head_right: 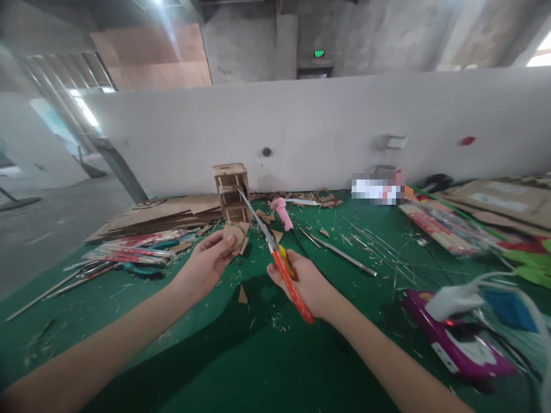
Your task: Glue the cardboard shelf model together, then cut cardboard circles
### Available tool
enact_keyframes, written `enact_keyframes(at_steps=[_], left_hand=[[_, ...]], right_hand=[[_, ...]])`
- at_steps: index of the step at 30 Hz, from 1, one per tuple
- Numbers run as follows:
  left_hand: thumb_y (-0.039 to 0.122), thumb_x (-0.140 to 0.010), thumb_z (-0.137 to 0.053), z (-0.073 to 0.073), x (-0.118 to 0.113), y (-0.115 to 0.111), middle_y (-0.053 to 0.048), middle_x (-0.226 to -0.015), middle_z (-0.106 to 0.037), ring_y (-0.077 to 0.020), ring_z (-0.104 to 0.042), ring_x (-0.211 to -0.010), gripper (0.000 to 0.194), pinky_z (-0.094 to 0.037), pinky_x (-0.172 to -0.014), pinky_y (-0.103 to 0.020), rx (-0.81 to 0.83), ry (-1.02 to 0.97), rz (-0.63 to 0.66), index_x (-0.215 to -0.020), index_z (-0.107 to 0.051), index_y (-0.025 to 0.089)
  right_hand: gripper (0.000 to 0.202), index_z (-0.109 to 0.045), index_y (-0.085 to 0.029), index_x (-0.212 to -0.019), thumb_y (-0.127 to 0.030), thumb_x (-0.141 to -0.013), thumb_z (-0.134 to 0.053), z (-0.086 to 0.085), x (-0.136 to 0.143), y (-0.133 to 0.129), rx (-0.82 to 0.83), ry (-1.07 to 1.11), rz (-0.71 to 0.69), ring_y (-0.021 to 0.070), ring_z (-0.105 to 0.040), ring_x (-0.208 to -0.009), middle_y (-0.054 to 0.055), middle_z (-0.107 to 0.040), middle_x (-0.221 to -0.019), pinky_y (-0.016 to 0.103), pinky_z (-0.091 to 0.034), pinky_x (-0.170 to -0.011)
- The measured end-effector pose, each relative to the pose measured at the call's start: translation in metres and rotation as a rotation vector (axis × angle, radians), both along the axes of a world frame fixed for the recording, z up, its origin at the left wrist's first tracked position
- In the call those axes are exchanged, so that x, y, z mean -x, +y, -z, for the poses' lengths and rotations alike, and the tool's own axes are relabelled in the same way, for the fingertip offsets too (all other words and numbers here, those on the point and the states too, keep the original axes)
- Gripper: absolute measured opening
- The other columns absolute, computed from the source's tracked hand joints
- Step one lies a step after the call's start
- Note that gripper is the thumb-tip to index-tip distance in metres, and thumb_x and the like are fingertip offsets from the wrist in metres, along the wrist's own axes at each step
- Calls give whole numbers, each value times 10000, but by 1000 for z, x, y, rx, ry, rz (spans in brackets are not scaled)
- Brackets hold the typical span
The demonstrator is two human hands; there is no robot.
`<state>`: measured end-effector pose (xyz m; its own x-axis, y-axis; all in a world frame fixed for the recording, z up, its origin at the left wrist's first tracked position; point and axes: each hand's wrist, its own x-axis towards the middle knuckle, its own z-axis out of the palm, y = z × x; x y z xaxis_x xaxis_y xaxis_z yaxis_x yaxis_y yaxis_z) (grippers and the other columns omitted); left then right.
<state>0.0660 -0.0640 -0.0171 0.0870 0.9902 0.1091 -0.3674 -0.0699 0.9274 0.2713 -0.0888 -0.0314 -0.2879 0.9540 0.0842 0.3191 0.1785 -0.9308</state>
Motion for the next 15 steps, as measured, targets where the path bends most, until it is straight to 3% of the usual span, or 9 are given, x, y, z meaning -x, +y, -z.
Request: enact_keyframes(at_steps=[7,15], left_hand=[[254,-672,-821,-18,8,7,-18,-894,-680,-101,-615,-816,251,-504,-770,-211,-18,-139,-94,-879,-711,165],[246,-736,-784,-19,7,1,-10,-897,-703,-93,-636,-822,181,-534,-788,-211,-82,-105,-67,-890,-716,180]], right_hand=[[294,-454,-216,-841,-492,-892,-541,-14,-8,-10,12,-251,-129,142,-467,-662,-12,-465,-771,283,-439,-626],[368,-466,-194,-924,-526,-843,-601,-18,1,-13,83,-44,-129,126,-468,-672,-15,-457,-804,269,-450,-662]])
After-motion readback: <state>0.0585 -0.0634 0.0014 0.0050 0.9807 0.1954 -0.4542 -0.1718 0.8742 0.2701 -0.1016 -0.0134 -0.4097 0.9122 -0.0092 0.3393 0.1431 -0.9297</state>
